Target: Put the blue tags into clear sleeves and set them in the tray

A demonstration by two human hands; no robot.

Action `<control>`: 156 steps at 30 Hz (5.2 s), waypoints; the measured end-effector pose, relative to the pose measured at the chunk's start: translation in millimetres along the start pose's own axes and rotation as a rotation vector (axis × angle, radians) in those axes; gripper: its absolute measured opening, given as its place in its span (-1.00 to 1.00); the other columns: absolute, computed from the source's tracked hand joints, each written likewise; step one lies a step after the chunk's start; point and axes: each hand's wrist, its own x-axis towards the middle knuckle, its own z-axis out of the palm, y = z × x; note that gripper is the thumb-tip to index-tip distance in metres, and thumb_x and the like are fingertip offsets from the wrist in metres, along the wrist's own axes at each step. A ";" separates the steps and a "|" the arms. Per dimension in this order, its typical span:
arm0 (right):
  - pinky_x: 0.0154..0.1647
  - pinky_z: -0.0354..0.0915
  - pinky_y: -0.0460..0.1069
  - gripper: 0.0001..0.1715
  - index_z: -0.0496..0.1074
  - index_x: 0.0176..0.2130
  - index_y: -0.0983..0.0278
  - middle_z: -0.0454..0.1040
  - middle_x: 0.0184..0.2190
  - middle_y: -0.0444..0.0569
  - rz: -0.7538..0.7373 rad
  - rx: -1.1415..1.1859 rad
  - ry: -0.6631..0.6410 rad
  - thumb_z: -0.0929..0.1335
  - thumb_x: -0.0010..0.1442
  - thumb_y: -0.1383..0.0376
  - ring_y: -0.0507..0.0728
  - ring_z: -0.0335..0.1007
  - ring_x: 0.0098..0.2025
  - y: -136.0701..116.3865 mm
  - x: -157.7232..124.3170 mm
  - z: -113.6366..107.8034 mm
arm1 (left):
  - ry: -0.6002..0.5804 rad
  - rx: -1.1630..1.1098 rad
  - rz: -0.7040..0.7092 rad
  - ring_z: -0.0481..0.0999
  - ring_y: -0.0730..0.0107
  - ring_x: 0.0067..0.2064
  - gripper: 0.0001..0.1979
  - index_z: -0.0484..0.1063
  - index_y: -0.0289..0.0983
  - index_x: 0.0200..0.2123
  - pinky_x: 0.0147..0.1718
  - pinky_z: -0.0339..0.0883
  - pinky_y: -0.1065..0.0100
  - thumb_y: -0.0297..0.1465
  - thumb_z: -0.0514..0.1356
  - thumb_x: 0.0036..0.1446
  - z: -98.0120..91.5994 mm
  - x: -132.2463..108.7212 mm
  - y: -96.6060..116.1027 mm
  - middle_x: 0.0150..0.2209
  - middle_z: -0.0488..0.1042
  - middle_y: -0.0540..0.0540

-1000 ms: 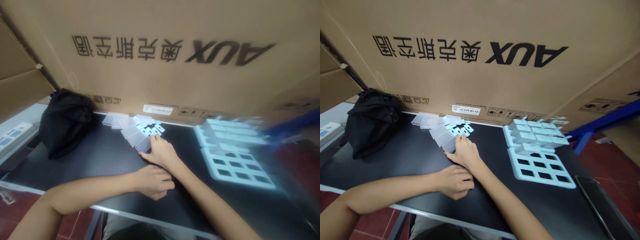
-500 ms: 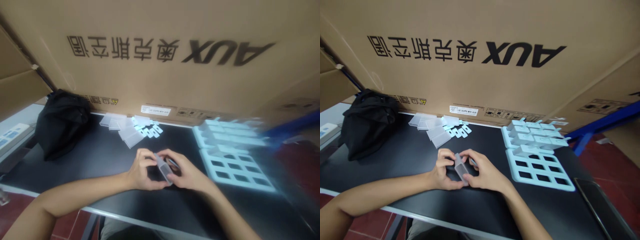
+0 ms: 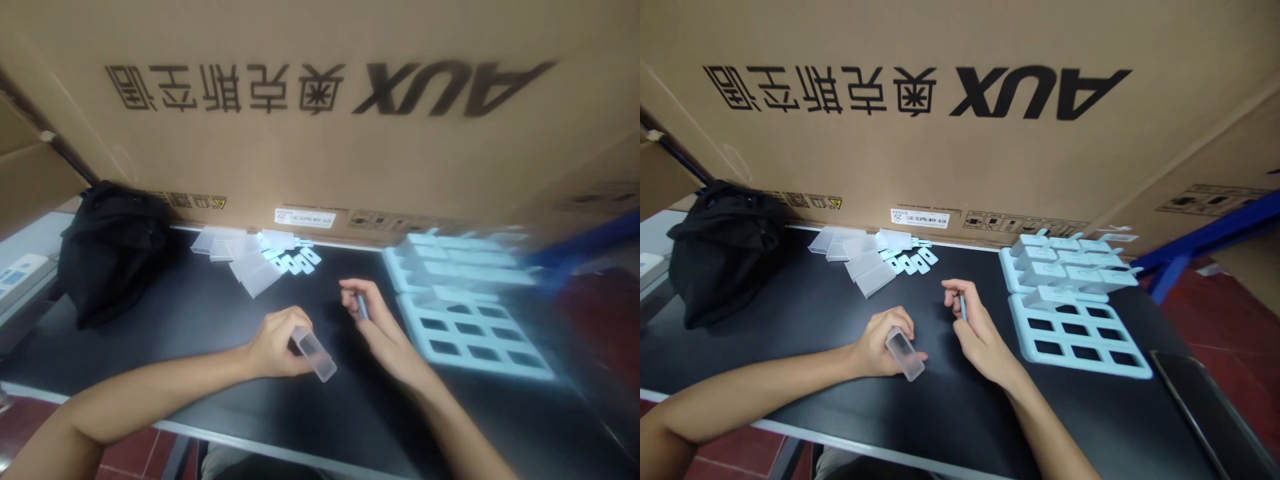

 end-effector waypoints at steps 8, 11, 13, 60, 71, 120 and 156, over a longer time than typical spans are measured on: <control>-0.06 0.54 0.14 -0.65 0.09 0.17 0.16 0.40 0.25 0.25 0.055 -0.024 -0.012 0.16 0.49 0.10 0.17 0.57 0.03 -0.8 4.0 14.2 | -0.131 0.060 -0.255 0.44 0.42 -0.39 -0.67 0.30 -0.21 -0.28 -0.40 0.32 0.39 -0.30 0.40 0.00 -1.2 -0.1 1.0 -0.37 0.44 0.01; -0.24 0.53 0.09 -0.55 0.11 0.19 0.20 0.60 0.02 0.22 0.154 -0.180 -0.018 0.16 0.47 0.01 0.18 0.64 -0.23 -5.4 3.4 14.3 | -0.165 0.047 -0.380 0.44 0.42 -0.39 -0.67 0.32 -0.21 -0.27 -0.39 0.30 0.40 -0.34 0.38 -0.05 -2.1 0.0 0.7 -0.36 0.44 0.03; -0.31 0.46 0.07 -0.55 0.18 0.15 0.21 0.65 -0.26 0.07 0.184 -0.323 0.033 0.17 0.45 0.00 0.20 0.61 -0.36 -8.7 3.0 11.5 | -0.182 0.044 -0.441 0.44 0.42 -0.39 -0.67 0.33 -0.21 -0.26 -0.39 0.29 0.41 -0.36 0.38 -0.09 -2.8 0.3 0.8 -0.35 0.45 0.04; -0.29 0.43 -0.06 -0.64 0.44 -0.13 0.21 0.42 -0.31 -0.10 0.225 0.467 -0.159 0.49 0.23 0.04 0.01 0.40 -0.34 -21.2 0.8 24.2 | -0.335 0.103 -0.271 0.59 0.18 -0.27 -0.38 0.25 -0.22 0.10 -0.32 0.44 0.23 -0.12 0.32 0.03 -9.3 3.4 7.4 -0.16 0.53 -0.13; -0.24 0.43 -0.07 -0.81 0.54 -0.17 0.21 0.44 -0.25 -0.06 0.055 0.317 -0.117 0.46 0.29 0.15 0.01 0.42 -0.29 -19.9 1.0 31.6 | -0.324 0.086 -0.313 0.45 0.32 -0.52 -0.44 0.31 -0.21 -0.19 -0.55 0.25 0.33 0.19 0.14 0.12 -7.5 0.8 1.7 -0.45 0.46 0.00; -0.14 0.31 0.04 -0.80 0.49 -0.19 0.33 0.57 -0.16 0.16 0.066 -1.143 -0.270 0.29 0.22 0.34 0.23 0.51 -0.14 -13.2 153.3 -19.9 | -0.278 -0.282 -0.491 0.46 0.36 -0.29 -0.48 0.42 -0.24 0.07 -0.18 0.35 0.32 -0.05 0.29 0.17 -18.8 7.7 -2.3 -0.17 0.51 -0.08; -0.21 0.38 -0.05 -0.66 0.55 0.00 0.20 0.52 -0.16 -0.03 -0.258 -0.267 -0.601 0.39 0.24 0.44 0.05 0.45 -0.21 -80.4 28.6 6.9 | -0.504 -0.465 -0.285 0.64 0.08 0.00 -0.56 0.52 -0.31 0.03 0.06 0.49 0.19 -0.33 0.35 0.05 -24.3 12.9 -1.8 -0.01 0.62 -0.22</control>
